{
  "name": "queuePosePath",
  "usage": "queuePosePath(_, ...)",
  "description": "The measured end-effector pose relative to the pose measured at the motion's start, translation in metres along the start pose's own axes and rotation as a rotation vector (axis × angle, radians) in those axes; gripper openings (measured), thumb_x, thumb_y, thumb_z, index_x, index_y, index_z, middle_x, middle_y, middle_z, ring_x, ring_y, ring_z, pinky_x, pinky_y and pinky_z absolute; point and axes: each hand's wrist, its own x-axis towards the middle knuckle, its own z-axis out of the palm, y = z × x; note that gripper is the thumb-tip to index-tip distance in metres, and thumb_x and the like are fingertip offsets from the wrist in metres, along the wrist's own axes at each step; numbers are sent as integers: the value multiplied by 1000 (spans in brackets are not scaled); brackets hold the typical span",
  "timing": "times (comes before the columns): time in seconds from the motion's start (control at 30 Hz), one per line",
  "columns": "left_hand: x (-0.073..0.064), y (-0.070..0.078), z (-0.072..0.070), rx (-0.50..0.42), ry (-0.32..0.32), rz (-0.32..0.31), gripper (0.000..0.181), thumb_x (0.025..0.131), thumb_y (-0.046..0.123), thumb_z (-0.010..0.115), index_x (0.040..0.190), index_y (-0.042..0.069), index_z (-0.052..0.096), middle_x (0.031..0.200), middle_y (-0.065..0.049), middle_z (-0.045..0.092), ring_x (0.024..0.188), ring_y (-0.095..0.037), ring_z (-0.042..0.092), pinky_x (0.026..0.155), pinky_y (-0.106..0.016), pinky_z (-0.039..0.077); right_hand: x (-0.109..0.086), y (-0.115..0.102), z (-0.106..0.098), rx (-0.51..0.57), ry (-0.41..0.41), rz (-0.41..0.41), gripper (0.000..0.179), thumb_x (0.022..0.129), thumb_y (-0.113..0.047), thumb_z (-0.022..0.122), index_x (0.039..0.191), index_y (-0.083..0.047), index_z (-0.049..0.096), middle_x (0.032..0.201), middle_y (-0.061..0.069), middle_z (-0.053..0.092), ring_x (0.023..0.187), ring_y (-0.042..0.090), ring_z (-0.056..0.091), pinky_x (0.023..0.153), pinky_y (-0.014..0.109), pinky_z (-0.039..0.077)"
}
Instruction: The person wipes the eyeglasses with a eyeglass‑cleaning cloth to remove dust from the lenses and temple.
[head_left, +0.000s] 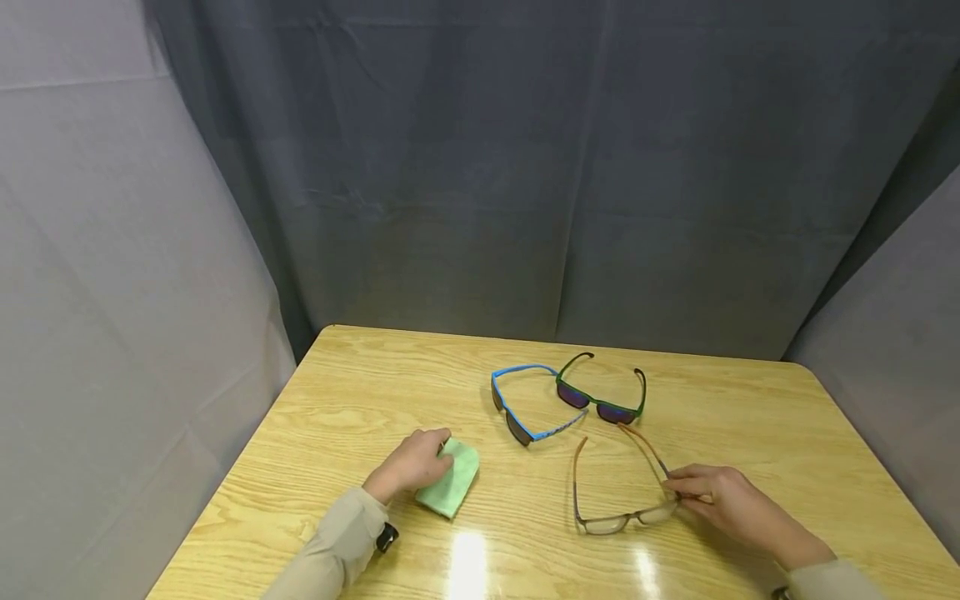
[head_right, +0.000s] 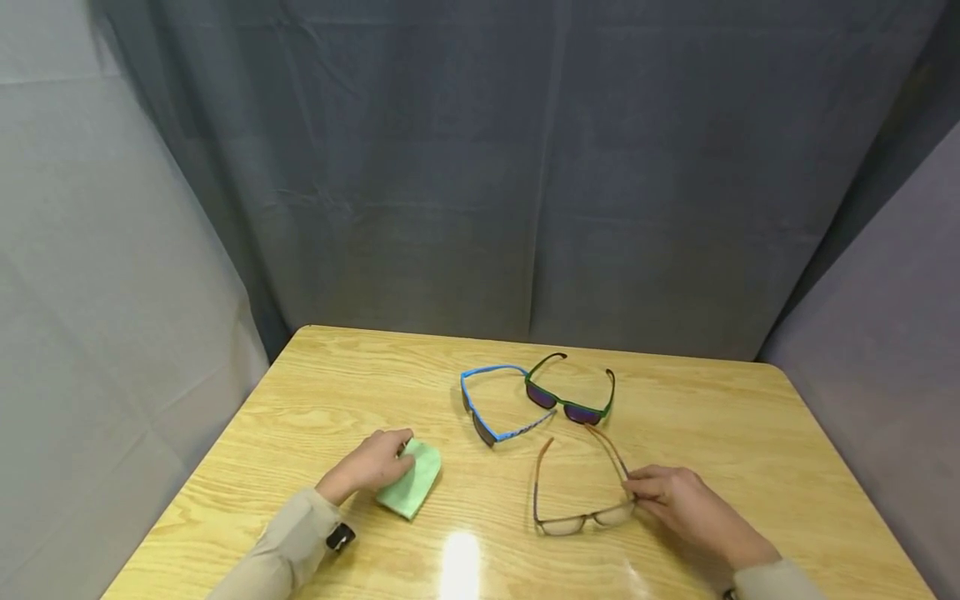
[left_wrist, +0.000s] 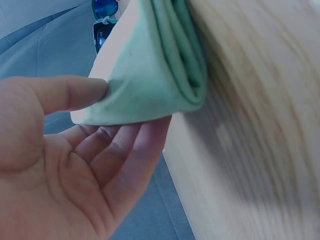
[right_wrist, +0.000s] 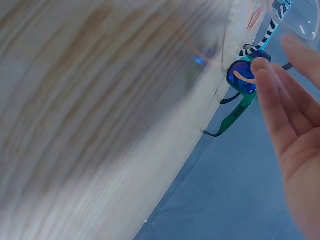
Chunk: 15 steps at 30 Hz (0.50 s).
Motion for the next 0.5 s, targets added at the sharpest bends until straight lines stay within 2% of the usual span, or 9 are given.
queuePosePath(0.17, -1, -1, -1, -6, 5, 14, 17, 91, 9, 50, 75, 11, 44, 60, 2, 31, 47, -11, 31, 44, -23, 29, 3, -2, 3, -53, 112, -107, 43, 63, 10, 78, 102, -6, 73, 100, 7, 67, 82, 12, 65, 71, 6, 45)
queuePosePath(0.27, -2, -2, -2, -10, 2, 12, 18, 91, 9, 50, 74, 11, 44, 60, 2, 32, 48, -11, 32, 44, -23, 29, 5, -1, 4, -59, 155, -157, 46, 59, 13, 77, 101, -6, 73, 99, 3, 65, 80, 10, 64, 70, 6, 46)
queuePosePath(0.5, -1, -6, -2, -11, 0, 4, 20, 90, 10, 50, 72, 12, 41, 58, 2, 31, 47, -10, 30, 43, -23, 28, 7, 0, 3, -51, 174, -196, 41, 65, 5, 78, 103, -10, 74, 97, -3, 60, 77, 6, 60, 67, 6, 45)
